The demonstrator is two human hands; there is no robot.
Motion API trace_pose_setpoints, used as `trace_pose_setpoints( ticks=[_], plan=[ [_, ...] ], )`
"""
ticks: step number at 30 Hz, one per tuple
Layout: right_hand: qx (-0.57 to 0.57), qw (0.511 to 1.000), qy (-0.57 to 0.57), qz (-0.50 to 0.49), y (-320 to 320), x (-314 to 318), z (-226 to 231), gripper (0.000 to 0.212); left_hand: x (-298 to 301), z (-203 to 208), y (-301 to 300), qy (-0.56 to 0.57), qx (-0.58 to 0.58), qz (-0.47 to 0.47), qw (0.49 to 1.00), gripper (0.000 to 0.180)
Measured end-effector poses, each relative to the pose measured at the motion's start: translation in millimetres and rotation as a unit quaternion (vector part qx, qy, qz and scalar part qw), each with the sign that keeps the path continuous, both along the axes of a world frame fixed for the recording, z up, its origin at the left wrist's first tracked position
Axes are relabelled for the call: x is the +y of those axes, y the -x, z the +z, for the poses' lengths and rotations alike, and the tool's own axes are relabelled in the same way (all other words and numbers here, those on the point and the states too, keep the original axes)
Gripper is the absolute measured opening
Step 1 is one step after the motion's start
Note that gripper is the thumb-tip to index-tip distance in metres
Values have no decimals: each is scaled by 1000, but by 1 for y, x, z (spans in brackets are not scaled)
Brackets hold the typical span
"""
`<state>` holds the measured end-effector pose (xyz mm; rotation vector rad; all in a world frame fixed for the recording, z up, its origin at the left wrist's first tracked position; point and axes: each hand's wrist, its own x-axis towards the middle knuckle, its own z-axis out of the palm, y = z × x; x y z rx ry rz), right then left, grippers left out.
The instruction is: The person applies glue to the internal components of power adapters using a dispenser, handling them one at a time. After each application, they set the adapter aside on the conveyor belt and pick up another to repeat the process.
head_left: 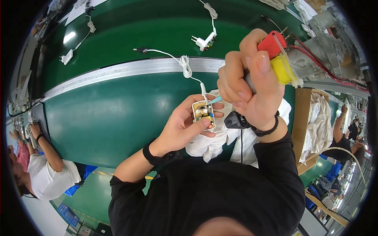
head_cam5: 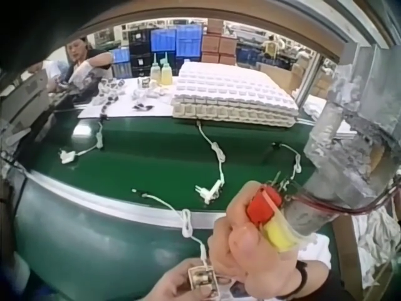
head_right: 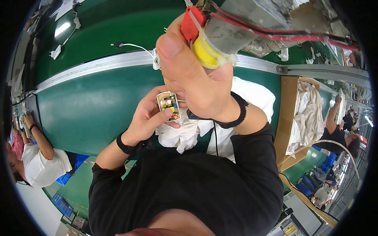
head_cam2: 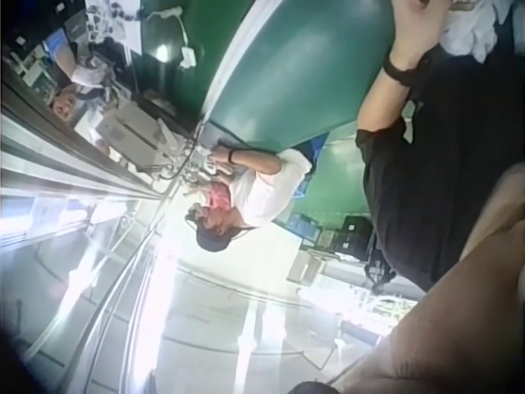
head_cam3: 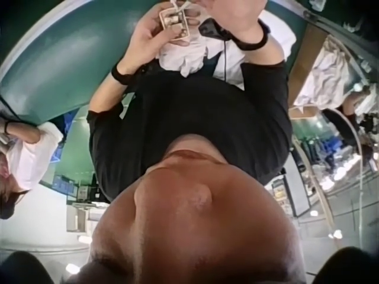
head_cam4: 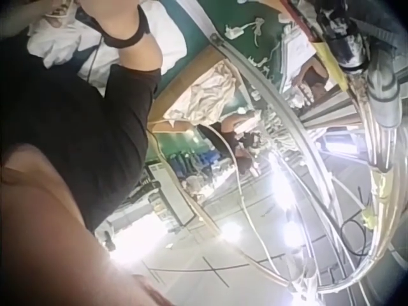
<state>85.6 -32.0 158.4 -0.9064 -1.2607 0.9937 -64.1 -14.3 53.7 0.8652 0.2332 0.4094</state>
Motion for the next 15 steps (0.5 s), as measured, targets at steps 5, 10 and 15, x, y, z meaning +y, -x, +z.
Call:
trace_pose_setpoints(
  ticks=[5,10,15],
  plan=[
    [0,999,21,-25,4,-1,8,33,1,-1,0,3,1,-4,1000,43],
    [-16,998,56,-21,11,-11,20,37,4,-5,-2,18,27,25,999,42],
    [-7,999,17,28,6,-9,5,39,9,-4,1,48,9,83,995,41]
  ],
)
